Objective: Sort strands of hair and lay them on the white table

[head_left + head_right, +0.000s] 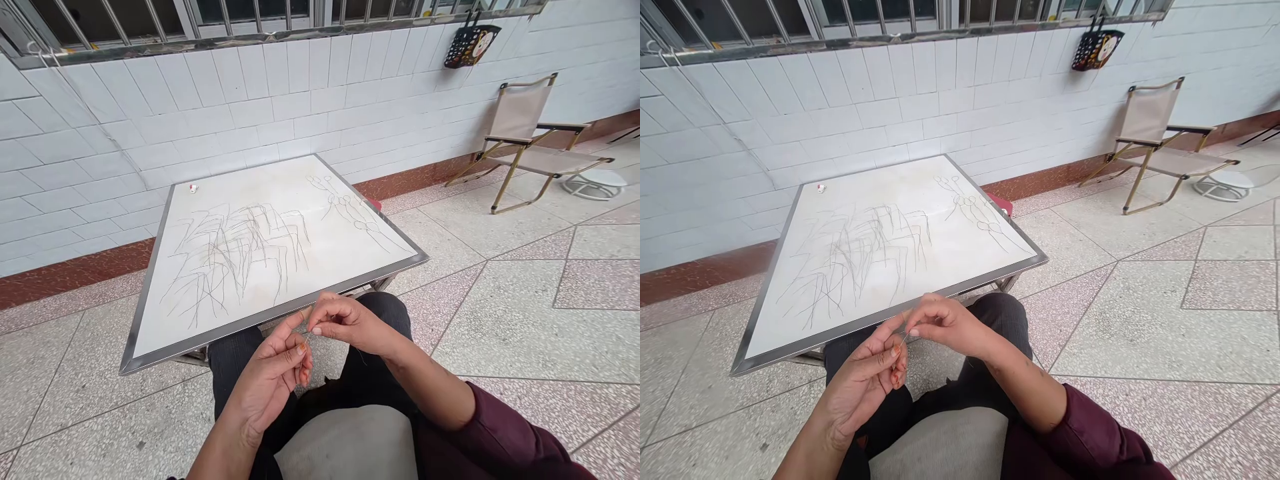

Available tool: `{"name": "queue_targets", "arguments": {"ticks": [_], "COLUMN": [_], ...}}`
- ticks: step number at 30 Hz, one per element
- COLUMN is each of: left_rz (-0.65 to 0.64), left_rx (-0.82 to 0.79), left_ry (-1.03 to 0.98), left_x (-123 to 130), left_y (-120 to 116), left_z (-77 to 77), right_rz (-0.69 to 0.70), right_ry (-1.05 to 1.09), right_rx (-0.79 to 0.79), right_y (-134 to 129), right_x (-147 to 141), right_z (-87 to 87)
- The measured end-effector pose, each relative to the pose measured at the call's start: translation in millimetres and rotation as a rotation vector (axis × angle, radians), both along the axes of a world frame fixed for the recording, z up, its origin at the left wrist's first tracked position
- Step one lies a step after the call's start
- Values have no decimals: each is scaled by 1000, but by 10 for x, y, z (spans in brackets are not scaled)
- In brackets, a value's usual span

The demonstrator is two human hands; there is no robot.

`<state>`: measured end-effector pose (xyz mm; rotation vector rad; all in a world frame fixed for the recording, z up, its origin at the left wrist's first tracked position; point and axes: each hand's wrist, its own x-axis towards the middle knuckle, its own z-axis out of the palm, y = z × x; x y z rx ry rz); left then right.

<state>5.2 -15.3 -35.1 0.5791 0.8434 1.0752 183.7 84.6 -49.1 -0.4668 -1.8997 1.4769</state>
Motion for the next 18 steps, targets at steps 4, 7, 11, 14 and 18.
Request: {"name": "queue_targets", "arguments": {"ticks": [4,7,11,14,18], "left_rz": [-61,-45,-19,-20,-16], "left_rx": [-3,-21,-36,-44,-43], "left_ry": [29,83,132,130,131], "left_x": [-6,10,30,22,-7], "left_y": [10,11,-7,-27,-49], "left_z": [-28,-14,3,-5,-11], "right_rz": [47,42,36,44,48], "right_ry": [-32,-44,-56,-60,-66], "right_rx": [10,-7,-39,-53,-71], "right_y": [34,51,57,50,37], "right_x": [44,67,86,90,76], "right_z": [1,-13,-31,-32,-23]}}
